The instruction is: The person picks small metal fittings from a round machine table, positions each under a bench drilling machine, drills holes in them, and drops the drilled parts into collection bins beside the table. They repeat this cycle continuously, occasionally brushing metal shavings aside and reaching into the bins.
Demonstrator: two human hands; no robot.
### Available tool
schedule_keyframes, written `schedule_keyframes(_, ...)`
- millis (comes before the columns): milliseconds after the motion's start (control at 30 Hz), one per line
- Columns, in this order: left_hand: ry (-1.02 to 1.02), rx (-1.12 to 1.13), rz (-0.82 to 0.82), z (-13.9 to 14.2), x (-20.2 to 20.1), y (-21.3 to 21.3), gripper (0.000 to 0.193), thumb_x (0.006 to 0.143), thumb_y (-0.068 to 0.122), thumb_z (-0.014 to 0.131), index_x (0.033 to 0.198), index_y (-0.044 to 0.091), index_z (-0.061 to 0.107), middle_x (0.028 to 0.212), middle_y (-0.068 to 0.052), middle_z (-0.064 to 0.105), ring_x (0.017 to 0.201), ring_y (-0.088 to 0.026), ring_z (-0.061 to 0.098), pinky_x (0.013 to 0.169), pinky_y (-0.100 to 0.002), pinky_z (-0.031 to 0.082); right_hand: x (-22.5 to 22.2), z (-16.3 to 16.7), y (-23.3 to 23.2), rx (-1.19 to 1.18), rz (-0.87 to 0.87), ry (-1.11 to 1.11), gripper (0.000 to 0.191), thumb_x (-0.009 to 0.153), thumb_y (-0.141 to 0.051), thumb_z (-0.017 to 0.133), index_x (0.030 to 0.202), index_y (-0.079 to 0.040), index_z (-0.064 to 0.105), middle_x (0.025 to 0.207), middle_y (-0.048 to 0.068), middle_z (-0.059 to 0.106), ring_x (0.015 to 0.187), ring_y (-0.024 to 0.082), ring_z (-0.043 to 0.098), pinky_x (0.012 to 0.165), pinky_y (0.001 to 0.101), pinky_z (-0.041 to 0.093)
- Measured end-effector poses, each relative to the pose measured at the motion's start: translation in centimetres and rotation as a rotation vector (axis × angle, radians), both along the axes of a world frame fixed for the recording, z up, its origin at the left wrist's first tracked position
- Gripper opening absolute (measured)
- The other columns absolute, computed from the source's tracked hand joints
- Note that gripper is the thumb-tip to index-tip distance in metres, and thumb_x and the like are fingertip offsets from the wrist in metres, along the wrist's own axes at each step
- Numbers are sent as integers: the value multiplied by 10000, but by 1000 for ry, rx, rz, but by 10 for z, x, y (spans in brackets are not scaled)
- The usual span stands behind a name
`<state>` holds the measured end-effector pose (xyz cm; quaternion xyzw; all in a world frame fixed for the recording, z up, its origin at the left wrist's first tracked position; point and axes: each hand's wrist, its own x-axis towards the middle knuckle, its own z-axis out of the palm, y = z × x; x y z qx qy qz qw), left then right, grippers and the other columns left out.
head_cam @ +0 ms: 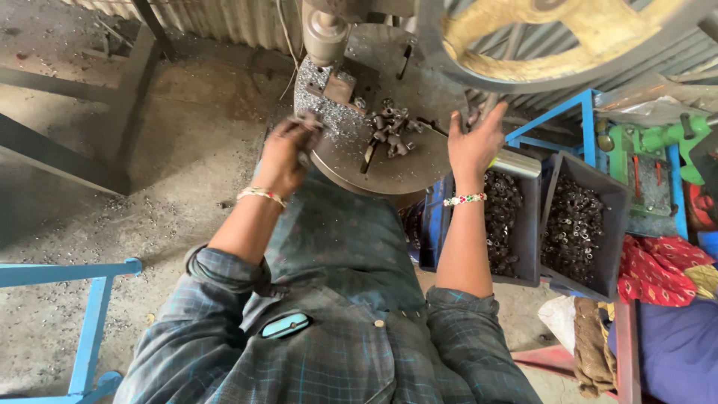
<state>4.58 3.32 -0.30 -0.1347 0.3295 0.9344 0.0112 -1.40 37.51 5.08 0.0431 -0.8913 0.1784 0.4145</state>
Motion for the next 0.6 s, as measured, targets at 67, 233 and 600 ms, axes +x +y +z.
schedule_keyframes(67, 71, -57, 156, -2, -15, -26, 255, 1035, 77, 665, 1280, 5, 659, 1067, -79, 717, 881, -145, 670, 728, -253, 538, 1, 1, -2, -133, 40, -99, 831, 857, -144, 892, 1429, 93, 338, 988, 167, 660, 853, 346, 672, 789, 445, 528)
schedule_keyframes(233, 274, -216, 407, 11, -64, -37, 170, 992, 48, 684, 1154, -1, 697, 1041, -55, 740, 925, -112, 702, 821, -245, 589, 6, 12, -8, -210, 105, -133, 714, 855, -68, 855, 1360, 76, 371, 961, 128, 635, 803, 300, 647, 788, 435, 516)
schedule_keyframes(600, 266, -712, 544, 12, -80, -21, 97, 995, -5, 709, 1078, -33, 749, 962, -31, 762, 852, -69, 671, 786, -225, 566, 8, 18, -14, -223, 81, -132, 465, 854, -53, 863, 1115, 2, 482, 848, 113, 604, 773, 327, 625, 755, 445, 502)
